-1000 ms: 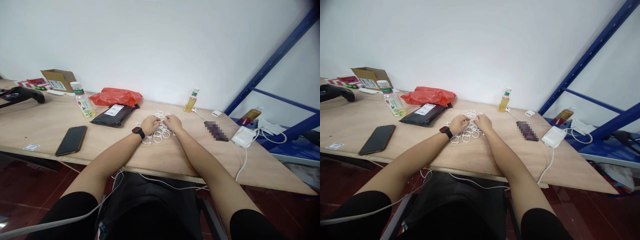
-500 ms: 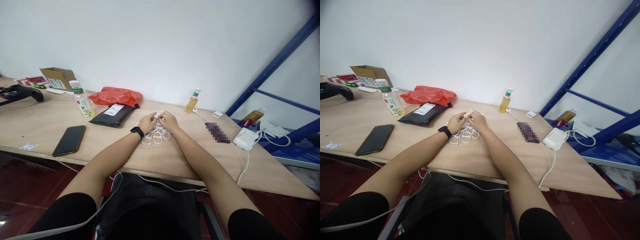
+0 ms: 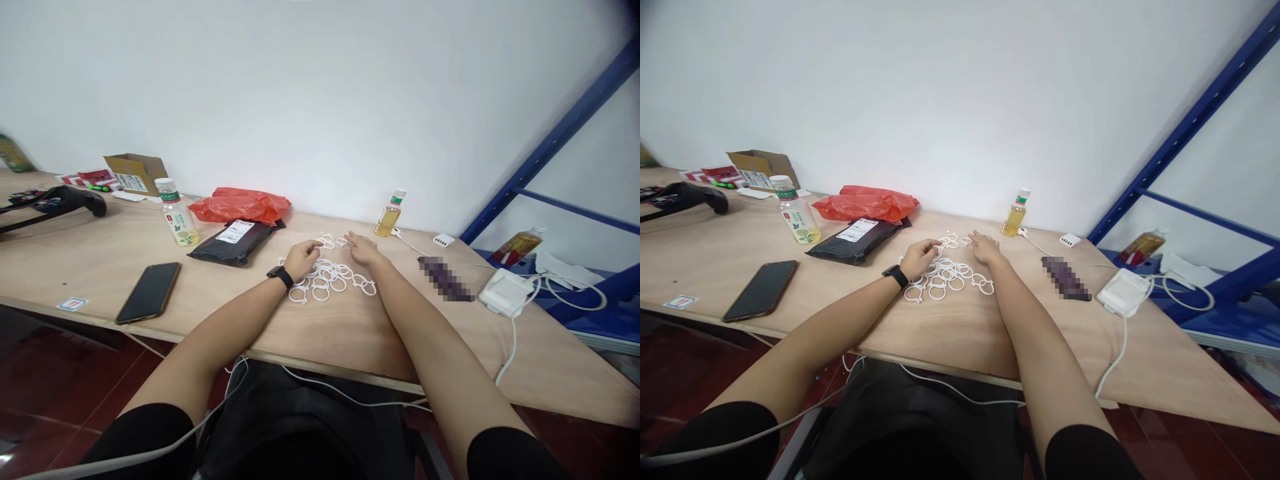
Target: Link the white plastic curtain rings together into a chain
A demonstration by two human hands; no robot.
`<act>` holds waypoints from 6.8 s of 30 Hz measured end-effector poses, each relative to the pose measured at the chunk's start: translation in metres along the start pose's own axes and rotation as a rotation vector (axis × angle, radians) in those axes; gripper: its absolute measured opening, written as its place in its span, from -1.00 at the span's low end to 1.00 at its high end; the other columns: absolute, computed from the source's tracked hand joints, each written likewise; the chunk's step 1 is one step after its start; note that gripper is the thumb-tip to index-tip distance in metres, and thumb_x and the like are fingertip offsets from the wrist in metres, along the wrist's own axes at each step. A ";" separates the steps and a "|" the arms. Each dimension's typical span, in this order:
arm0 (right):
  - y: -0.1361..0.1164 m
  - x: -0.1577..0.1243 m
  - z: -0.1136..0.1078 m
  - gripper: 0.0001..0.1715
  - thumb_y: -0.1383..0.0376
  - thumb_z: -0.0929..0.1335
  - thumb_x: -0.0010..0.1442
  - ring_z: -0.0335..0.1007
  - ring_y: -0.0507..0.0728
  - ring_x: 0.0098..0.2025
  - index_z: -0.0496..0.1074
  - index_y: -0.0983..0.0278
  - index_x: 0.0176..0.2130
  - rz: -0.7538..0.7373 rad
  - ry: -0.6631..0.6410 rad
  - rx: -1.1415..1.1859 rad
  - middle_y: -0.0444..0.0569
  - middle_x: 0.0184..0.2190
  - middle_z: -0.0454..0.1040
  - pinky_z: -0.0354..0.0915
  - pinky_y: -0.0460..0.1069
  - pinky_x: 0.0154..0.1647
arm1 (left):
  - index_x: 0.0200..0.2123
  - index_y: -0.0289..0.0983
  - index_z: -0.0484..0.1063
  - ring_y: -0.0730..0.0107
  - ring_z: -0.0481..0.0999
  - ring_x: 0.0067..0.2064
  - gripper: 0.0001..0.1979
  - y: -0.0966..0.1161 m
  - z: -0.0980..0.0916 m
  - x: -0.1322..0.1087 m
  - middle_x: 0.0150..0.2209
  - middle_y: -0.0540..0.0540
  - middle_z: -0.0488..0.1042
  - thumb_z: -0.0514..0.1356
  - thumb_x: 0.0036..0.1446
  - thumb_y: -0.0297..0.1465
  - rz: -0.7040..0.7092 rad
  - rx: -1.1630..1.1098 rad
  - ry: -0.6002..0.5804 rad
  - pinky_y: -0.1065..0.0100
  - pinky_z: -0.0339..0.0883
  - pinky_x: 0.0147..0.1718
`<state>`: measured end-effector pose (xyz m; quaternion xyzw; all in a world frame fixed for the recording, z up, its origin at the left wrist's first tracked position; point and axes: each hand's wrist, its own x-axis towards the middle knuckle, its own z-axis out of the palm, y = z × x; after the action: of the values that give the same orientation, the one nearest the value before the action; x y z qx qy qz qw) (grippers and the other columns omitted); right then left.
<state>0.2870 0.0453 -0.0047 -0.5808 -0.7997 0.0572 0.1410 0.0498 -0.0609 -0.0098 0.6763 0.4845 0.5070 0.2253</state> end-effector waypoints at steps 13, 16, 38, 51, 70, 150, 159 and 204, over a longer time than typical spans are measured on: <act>0.000 -0.032 -0.005 -0.67 0.33 0.31 0.19 0.35 0.26 0.04 0.58 0.25 -0.10 -0.093 0.072 0.003 0.12 -0.06 0.55 0.16 0.14 0.15 | -0.25 -0.31 0.62 0.43 0.52 -0.43 -0.69 0.005 -0.003 0.001 -0.34 -0.06 0.63 0.06 0.09 -0.46 -0.064 0.049 -0.068 0.42 0.42 -0.35; 0.003 -0.043 -0.007 -0.66 0.33 0.30 0.17 0.40 0.19 -0.05 0.55 0.29 -0.08 -0.053 0.149 0.078 0.08 -0.11 0.55 0.24 0.05 0.06 | -0.25 -0.32 0.62 0.43 0.52 -0.44 -0.69 0.006 -0.003 0.000 -0.35 -0.06 0.63 0.07 0.07 -0.46 -0.063 0.055 -0.064 0.43 0.40 -0.38; 0.003 -0.058 0.001 -0.63 0.36 0.22 0.08 0.50 0.10 -0.25 0.59 0.27 -0.29 0.129 0.221 0.516 -0.07 -0.34 0.61 0.32 -0.06 -0.16 | -0.16 -0.25 0.58 0.28 0.59 -0.11 -0.68 -0.001 -0.003 -0.001 -0.15 -0.07 0.63 0.13 0.03 -0.50 0.067 0.193 -0.097 0.30 0.42 0.01; 0.000 -0.058 0.000 -0.59 0.38 0.21 0.08 0.47 0.08 -0.32 0.60 0.30 -0.24 0.113 0.166 0.533 -0.05 -0.37 0.60 0.30 -0.10 -0.27 | -0.17 -0.27 0.62 0.26 0.54 -0.09 -0.70 -0.030 -0.016 0.055 -0.11 -0.16 0.58 0.14 0.09 -0.42 0.081 0.408 -0.151 0.29 0.37 0.05; 0.000 -0.058 0.003 -0.64 0.42 0.16 -0.02 0.35 0.05 -0.47 0.52 0.29 -0.43 -0.012 0.132 0.504 -0.11 -0.54 0.47 0.24 -0.11 -0.40 | -0.26 -0.21 0.61 0.05 0.53 -0.07 -0.74 -0.036 0.007 0.072 -0.17 -0.19 0.62 0.20 -0.05 -0.45 -0.023 0.626 -0.256 0.00 0.09 0.14; 0.021 -0.072 -0.016 -0.66 0.40 0.20 0.13 0.46 0.14 -0.17 0.51 0.22 -0.22 -0.058 0.178 0.230 -0.07 -0.23 0.59 0.28 -0.02 -0.09 | -0.44 -0.18 0.59 0.20 0.53 -0.20 -0.84 -0.056 0.019 0.116 -0.34 -0.11 0.60 0.28 -0.21 -0.45 -0.030 0.292 -0.258 0.32 0.32 -0.02; -0.017 -0.059 -0.025 -0.68 0.14 0.24 0.30 0.46 0.15 -0.08 0.51 0.19 -0.13 -0.143 0.187 0.104 -0.05 -0.11 0.59 0.28 0.00 -0.06 | -0.22 -0.33 0.56 0.35 0.46 -0.30 -0.74 -0.037 -0.017 0.081 -0.25 -0.14 0.55 0.26 0.01 -0.34 -0.099 -0.045 0.054 0.31 0.37 -0.17; -0.005 -0.037 -0.014 -0.75 0.17 0.31 0.21 0.44 0.12 -0.22 0.48 0.25 -0.21 0.123 0.337 0.245 -0.03 -0.26 0.56 0.29 -0.02 -0.18 | -0.52 -0.29 0.47 0.41 0.43 -0.43 -0.83 -0.018 -0.016 0.028 -0.46 -0.02 0.55 0.07 -0.08 -0.48 -0.036 -0.111 -0.122 0.39 0.30 -0.34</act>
<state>0.2967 0.0081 0.0047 -0.6085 -0.7147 0.0647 0.3386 0.0285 -0.0313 -0.0046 0.6836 0.4533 0.4867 0.3005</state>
